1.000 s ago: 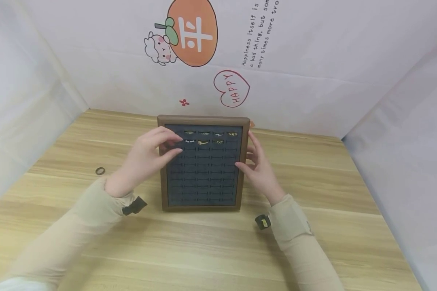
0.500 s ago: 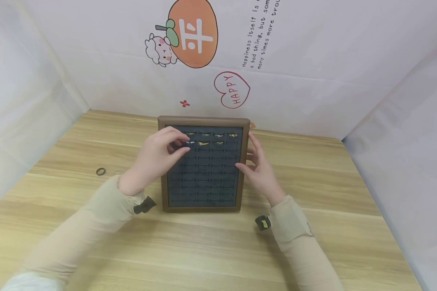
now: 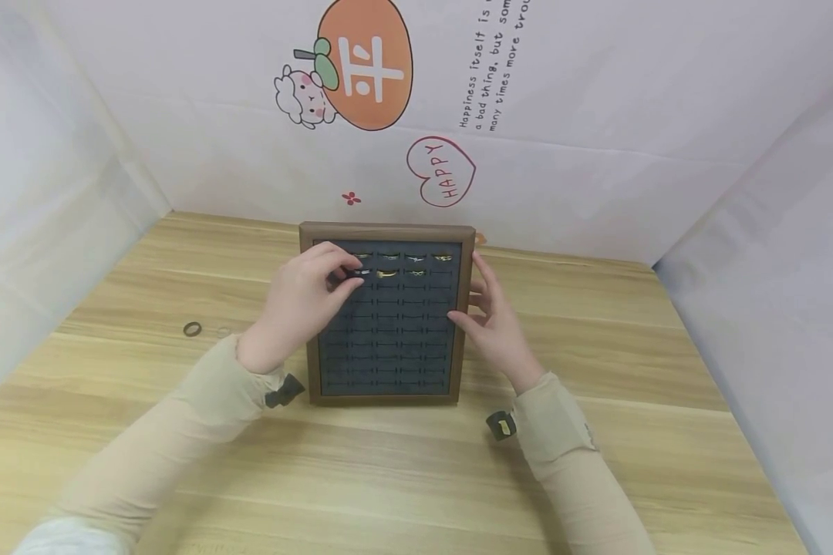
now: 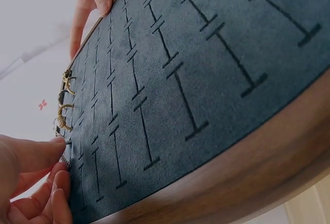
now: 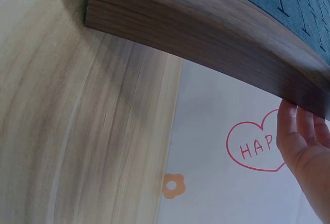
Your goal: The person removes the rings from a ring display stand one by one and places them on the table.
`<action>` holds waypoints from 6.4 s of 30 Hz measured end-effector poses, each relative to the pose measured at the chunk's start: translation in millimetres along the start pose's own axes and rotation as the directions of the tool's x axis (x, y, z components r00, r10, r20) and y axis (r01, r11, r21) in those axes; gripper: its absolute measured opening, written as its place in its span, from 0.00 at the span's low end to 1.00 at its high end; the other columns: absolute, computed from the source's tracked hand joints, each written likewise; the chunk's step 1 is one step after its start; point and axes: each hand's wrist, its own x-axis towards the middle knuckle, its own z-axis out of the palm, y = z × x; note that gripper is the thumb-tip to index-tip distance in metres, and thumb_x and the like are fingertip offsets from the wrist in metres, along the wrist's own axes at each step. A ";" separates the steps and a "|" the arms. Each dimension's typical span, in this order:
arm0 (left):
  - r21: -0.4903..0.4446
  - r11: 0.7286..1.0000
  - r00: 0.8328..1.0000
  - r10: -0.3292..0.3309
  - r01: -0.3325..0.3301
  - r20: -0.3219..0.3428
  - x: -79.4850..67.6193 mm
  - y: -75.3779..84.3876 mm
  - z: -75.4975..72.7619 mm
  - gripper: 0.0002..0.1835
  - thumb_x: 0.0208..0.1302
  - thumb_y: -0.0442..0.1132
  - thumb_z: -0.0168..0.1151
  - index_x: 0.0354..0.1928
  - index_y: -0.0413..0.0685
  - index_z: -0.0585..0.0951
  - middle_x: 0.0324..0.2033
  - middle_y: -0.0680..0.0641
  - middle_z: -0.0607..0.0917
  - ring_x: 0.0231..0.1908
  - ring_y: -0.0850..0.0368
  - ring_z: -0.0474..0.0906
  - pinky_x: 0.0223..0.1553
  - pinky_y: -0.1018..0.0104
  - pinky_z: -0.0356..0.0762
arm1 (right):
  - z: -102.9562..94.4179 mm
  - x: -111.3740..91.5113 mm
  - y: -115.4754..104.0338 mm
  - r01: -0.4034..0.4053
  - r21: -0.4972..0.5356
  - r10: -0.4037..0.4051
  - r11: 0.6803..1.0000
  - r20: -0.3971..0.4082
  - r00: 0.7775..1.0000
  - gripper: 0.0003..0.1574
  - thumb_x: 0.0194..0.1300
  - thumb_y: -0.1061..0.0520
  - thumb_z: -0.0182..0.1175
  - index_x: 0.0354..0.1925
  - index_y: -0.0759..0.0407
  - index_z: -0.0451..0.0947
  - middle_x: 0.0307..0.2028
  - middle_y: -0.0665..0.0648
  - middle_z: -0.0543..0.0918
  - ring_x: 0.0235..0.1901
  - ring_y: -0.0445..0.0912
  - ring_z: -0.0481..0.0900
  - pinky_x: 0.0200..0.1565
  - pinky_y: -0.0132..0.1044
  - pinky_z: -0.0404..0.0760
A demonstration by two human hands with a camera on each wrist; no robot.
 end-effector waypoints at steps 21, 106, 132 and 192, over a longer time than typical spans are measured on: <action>0.091 0.994 0.996 0.059 -0.053 -0.062 0.2 -1.5 6.0 0.03 0.61 0.36 0.64 0.33 0.46 0.86 0.32 0.50 0.83 0.30 0.56 0.80 0.27 0.63 0.77 | 2.4 0.8 -4.3 -0.020 -0.001 0.020 1.000 -0.005 1.000 0.57 0.61 0.75 0.55 0.75 0.45 0.38 0.58 0.69 0.70 0.47 0.33 0.73 0.48 0.23 0.75; 0.066 0.997 0.990 0.038 -0.029 -0.138 -63.2 -92.8 -60.0 0.05 0.51 0.26 0.69 0.30 0.38 0.83 0.28 0.45 0.83 0.29 0.53 0.80 0.30 0.60 0.76 | 2.0 -0.1 -3.1 -0.033 0.023 0.033 0.999 -0.005 0.999 0.57 0.61 0.75 0.55 0.75 0.44 0.38 0.59 0.69 0.69 0.47 0.34 0.74 0.48 0.23 0.75; 0.213 0.969 0.990 -0.138 0.129 0.027 -115.9 -157.4 -96.2 0.04 0.50 0.28 0.69 0.28 0.41 0.82 0.27 0.43 0.83 0.27 0.49 0.79 0.24 0.61 0.72 | 1.4 -0.1 -2.8 -0.027 0.000 0.027 1.000 0.004 1.000 0.58 0.61 0.75 0.55 0.75 0.43 0.37 0.59 0.70 0.69 0.48 0.36 0.73 0.47 0.21 0.75; 0.271 0.927 0.799 -0.363 0.259 0.480 -121.8 -208.1 -89.3 0.04 0.55 0.34 0.66 0.26 0.44 0.81 0.29 0.41 0.85 0.32 0.45 0.82 0.37 0.46 0.77 | -1.0 0.6 -0.1 -0.024 0.001 0.024 1.000 0.004 1.000 0.58 0.61 0.75 0.55 0.75 0.42 0.37 0.59 0.69 0.70 0.48 0.35 0.74 0.47 0.22 0.75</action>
